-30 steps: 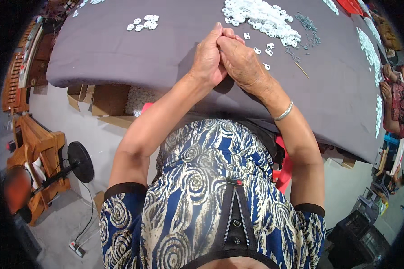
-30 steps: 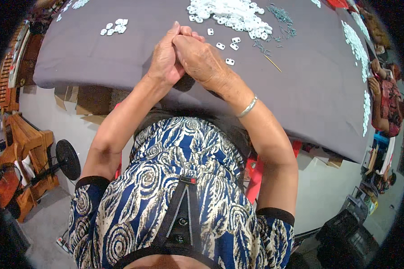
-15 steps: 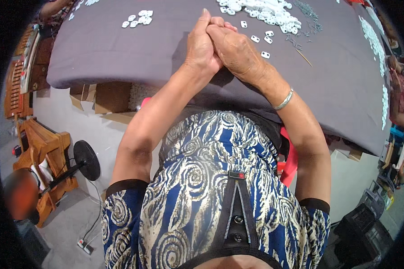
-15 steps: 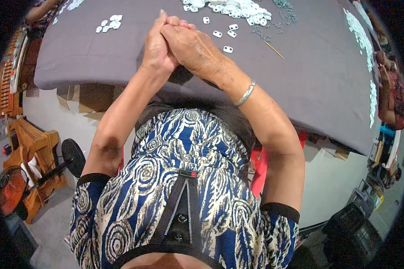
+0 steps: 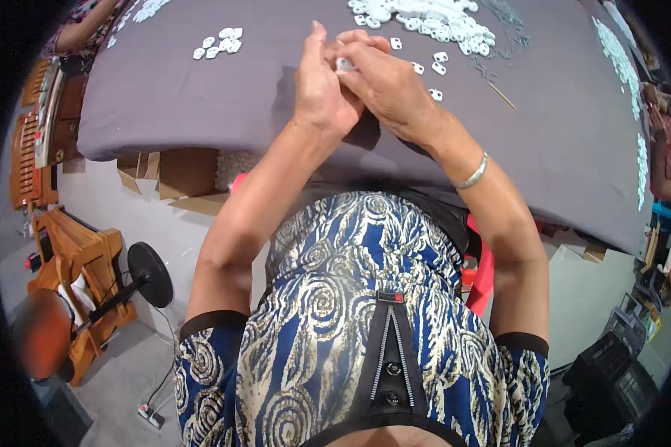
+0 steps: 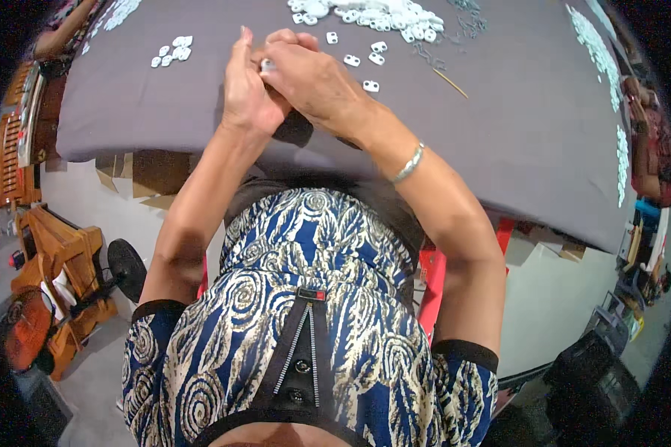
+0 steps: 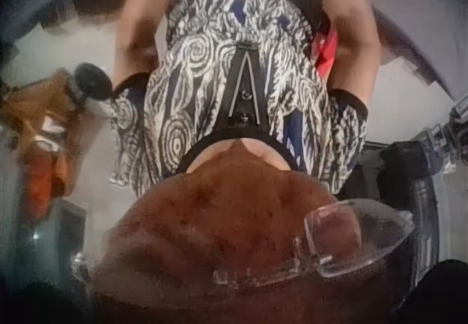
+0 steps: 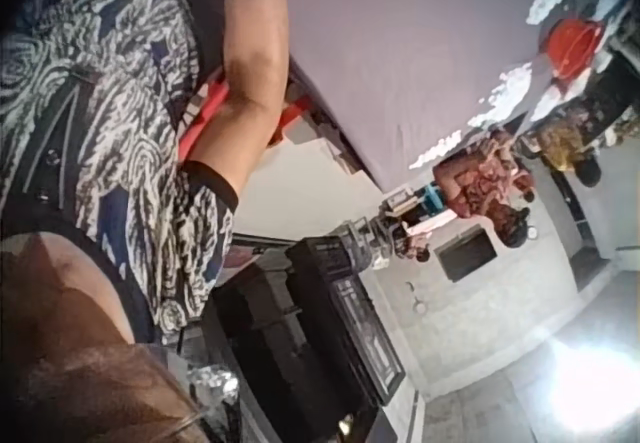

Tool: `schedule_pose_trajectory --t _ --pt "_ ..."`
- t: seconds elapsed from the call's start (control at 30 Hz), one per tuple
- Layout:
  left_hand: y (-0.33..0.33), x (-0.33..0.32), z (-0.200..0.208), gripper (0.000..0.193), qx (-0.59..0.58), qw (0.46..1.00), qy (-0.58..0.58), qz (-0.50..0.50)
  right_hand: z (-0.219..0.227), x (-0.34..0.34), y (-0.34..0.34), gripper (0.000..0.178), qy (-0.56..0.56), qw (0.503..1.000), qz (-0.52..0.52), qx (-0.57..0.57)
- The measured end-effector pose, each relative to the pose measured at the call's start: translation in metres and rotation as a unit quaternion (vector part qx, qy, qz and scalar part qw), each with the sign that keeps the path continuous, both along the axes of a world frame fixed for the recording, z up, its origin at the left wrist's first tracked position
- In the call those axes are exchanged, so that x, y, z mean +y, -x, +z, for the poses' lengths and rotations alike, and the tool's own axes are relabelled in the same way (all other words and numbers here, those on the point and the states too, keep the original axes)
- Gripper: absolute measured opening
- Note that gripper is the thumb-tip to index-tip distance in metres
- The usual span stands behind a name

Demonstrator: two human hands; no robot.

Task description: Sorting small white plastic components on a table in a manufacturing setting.

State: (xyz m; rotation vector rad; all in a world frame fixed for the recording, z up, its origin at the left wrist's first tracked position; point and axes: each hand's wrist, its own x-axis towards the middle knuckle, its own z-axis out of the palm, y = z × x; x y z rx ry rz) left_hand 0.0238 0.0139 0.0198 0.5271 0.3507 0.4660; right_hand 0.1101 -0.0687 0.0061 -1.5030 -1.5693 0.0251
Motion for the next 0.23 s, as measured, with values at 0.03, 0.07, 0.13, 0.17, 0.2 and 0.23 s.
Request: schedule_pose_trajectory --t 0.03,0.07,0.13,0.17,0.2,0.23 --pt "0.002 0.005 -0.007 0.049 -0.027 1.000 -0.011 -0.010 0.005 -0.001 0.003 0.012 0.009 1.000 -0.007 0.023" --pt "0.000 0.005 -0.011 0.047 0.001 0.999 -0.048 0.022 0.013 -0.003 0.003 0.016 0.013 0.998 -0.023 0.055" --pt "0.004 0.011 -0.027 0.037 -0.037 0.999 -0.026 0.018 0.006 -0.003 -0.007 0.018 0.013 0.994 -0.071 0.077" --pt "-0.004 -0.004 -0.019 0.029 0.041 0.990 -0.006 0.137 0.015 -0.004 -0.009 0.018 0.022 0.993 -0.097 0.068" --pt "-0.011 -0.003 -0.036 0.028 0.033 0.988 -0.042 0.146 0.018 -0.002 -0.010 0.018 0.043 0.988 -0.107 0.104" --pt "-0.006 0.006 -0.034 0.028 0.031 0.986 -0.048 0.157 0.020 0.008 -0.007 0.018 0.038 0.989 -0.095 0.103"
